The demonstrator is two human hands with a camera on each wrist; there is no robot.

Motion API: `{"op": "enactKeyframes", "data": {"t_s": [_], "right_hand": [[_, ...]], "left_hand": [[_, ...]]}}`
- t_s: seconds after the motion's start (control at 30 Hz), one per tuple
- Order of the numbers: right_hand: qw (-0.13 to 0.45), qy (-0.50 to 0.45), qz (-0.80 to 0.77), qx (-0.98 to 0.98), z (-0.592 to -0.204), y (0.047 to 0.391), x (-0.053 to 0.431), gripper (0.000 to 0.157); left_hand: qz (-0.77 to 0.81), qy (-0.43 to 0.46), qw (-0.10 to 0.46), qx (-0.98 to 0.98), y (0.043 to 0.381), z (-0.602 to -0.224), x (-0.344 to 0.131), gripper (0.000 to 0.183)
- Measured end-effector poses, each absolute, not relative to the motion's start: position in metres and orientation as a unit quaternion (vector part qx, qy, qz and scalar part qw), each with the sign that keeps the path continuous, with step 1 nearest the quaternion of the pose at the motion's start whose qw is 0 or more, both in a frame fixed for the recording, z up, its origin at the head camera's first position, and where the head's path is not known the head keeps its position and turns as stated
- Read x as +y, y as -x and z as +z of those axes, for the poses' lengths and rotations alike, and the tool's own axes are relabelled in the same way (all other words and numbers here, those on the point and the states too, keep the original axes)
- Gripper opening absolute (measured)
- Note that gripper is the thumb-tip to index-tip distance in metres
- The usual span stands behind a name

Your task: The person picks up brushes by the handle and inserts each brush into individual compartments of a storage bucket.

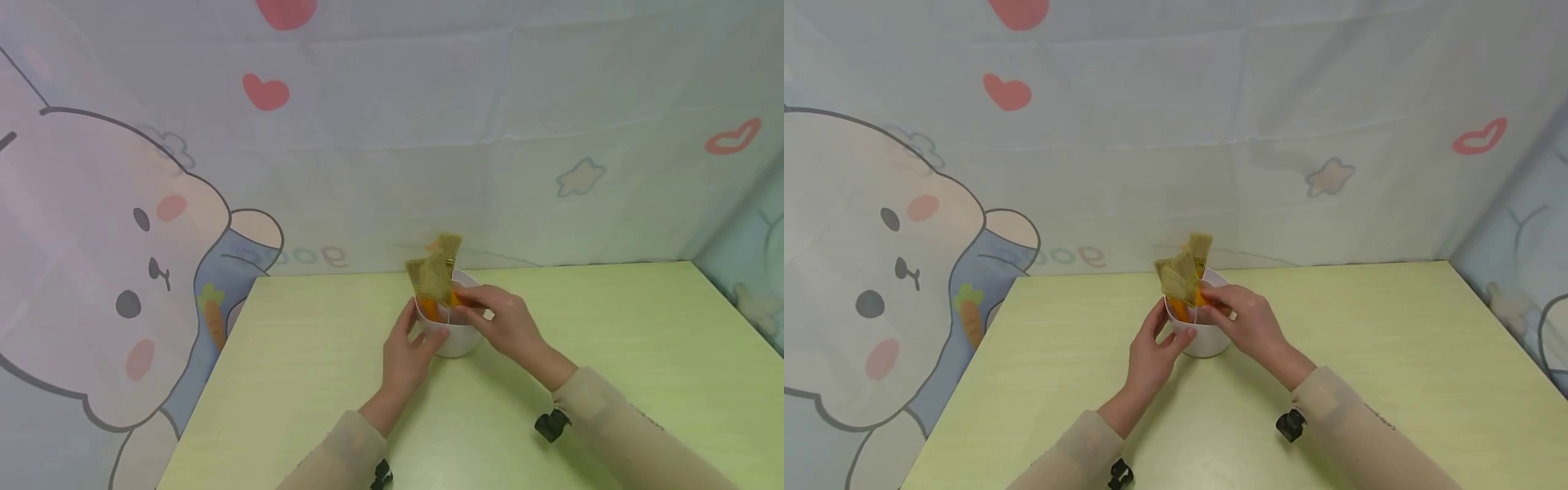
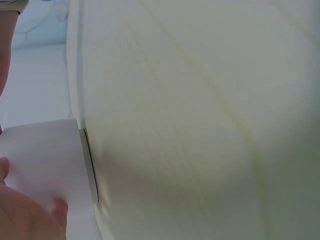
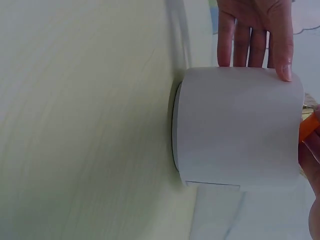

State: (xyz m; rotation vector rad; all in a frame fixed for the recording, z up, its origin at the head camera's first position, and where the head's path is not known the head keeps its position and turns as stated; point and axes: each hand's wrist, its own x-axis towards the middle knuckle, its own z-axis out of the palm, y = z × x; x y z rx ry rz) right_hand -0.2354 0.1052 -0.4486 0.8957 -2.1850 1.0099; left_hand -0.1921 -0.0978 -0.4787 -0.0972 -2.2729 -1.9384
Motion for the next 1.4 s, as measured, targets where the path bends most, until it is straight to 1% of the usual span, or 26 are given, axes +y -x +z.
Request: {"op": "enactKeyframes", "data": {"t_s": [0.23,0.53,0.73,0.9,1.0,1.17,1.4], "right_hand": [[0.335,-0.361,0.320,-0.810,-0.452,0.233,0.105,0.042],[0.355,-0.380,0.305,-0.798,-0.457,0.230,0.106,0.047],[0.350,-0.398,0.292,-0.796,-0.454,0.231,0.105,0.044],[0.335,-0.405,0.282,-0.803,-0.448,0.232,0.105,0.038],[0.323,-0.408,0.273,-0.809,-0.444,0.233,0.104,0.037],[0.314,-0.409,0.261,-0.816,-0.441,0.232,0.105,0.037],[0.308,-0.411,0.255,-0.819,-0.437,0.227,0.115,0.045]], "left_hand": [[-0.646,0.037,0.078,-0.759,0.193,-0.481,-0.097,0.082],[-0.643,0.037,0.073,-0.761,0.193,-0.480,-0.098,0.082],[-0.639,0.043,0.076,-0.764,0.195,-0.476,-0.096,0.077],[-0.634,0.048,0.085,-0.767,0.195,-0.477,-0.097,0.076],[-0.632,0.046,0.086,-0.769,0.195,-0.478,-0.098,0.075],[-0.632,0.048,0.081,-0.769,0.195,-0.480,-0.100,0.074],[-0.630,0.039,0.075,-0.772,0.195,-0.479,-0.099,0.076]]}}
